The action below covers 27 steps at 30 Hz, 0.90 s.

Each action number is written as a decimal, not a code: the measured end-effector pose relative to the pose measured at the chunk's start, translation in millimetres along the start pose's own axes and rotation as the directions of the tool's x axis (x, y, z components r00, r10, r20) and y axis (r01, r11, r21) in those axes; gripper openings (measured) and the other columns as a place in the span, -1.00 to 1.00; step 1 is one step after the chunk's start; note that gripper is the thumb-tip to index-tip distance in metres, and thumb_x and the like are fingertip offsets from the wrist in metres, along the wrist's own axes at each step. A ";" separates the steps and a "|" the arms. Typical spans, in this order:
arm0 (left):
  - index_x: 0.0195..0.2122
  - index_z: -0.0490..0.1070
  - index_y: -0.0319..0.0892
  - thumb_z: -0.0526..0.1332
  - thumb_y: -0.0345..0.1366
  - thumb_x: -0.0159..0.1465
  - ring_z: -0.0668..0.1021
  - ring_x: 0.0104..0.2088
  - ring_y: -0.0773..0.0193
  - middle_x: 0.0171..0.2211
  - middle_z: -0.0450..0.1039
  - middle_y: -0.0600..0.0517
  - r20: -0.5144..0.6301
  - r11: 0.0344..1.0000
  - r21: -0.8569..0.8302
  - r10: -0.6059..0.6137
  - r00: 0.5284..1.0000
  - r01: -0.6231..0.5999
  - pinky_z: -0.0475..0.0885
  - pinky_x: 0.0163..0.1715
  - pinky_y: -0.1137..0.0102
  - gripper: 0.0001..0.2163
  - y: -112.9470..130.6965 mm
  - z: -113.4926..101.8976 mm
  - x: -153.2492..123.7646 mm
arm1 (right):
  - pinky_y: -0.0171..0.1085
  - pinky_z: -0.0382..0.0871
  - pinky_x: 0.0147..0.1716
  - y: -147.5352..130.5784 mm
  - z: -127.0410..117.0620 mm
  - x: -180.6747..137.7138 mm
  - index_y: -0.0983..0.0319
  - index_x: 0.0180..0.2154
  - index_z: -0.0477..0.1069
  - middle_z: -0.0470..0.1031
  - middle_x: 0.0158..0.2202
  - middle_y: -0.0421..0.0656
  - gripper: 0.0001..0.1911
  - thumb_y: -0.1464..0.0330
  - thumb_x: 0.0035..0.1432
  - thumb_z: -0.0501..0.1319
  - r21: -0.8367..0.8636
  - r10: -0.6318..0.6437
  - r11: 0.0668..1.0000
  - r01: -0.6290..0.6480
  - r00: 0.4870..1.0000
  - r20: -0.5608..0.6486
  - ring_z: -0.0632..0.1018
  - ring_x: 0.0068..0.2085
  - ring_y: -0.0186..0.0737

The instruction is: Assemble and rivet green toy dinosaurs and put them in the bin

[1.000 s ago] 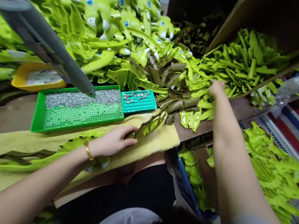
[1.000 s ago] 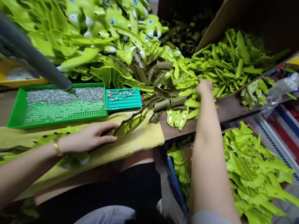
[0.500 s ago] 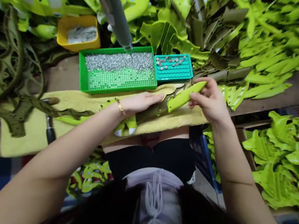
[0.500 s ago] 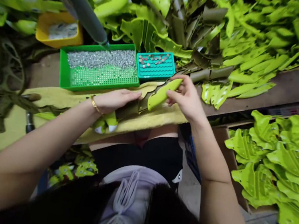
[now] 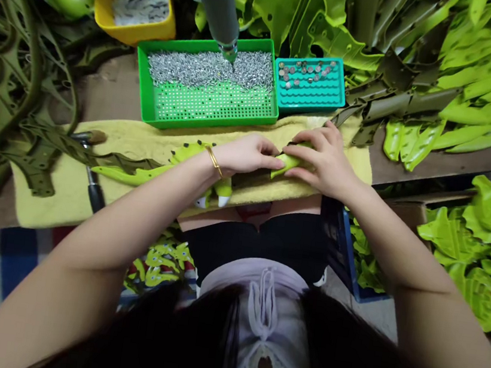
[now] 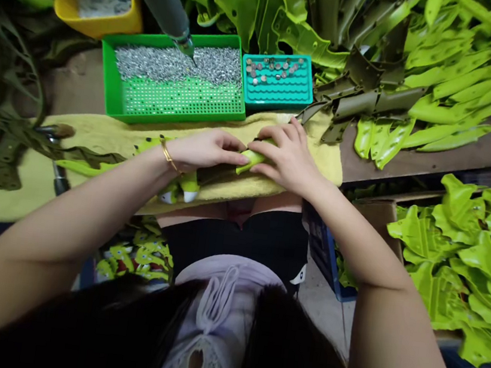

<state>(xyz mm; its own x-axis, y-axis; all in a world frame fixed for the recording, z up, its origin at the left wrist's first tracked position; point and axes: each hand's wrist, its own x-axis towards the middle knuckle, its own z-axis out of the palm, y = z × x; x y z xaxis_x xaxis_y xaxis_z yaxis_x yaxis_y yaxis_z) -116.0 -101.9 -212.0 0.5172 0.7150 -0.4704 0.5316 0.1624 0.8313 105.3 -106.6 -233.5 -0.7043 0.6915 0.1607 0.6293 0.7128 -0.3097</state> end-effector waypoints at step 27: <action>-0.19 0.49 -0.24 0.35 -0.03 0.05 0.47 -0.26 0.21 -0.27 0.49 0.01 -0.118 0.991 0.017 0.133 0.984 -0.132 0.38 -0.19 0.33 -0.59 17.0 7.1 -26.7 | -0.27 0.49 -0.28 -56.5 21.6 -5.3 0.24 -0.31 0.44 0.56 -0.31 -0.15 -0.44 -0.04 -0.22 0.40 0.985 0.695 0.037 -0.170 0.713 0.097 0.55 -0.29 -0.28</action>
<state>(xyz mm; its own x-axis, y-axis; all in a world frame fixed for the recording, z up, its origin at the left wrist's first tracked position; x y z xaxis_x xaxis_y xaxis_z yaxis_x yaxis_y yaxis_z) -116.0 -123.1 -187.4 0.5008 0.8052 -0.3177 0.4700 0.0553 0.8809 66.4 -153.0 -237.1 -0.0969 0.9767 -0.1915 -0.1809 -0.2065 -0.9616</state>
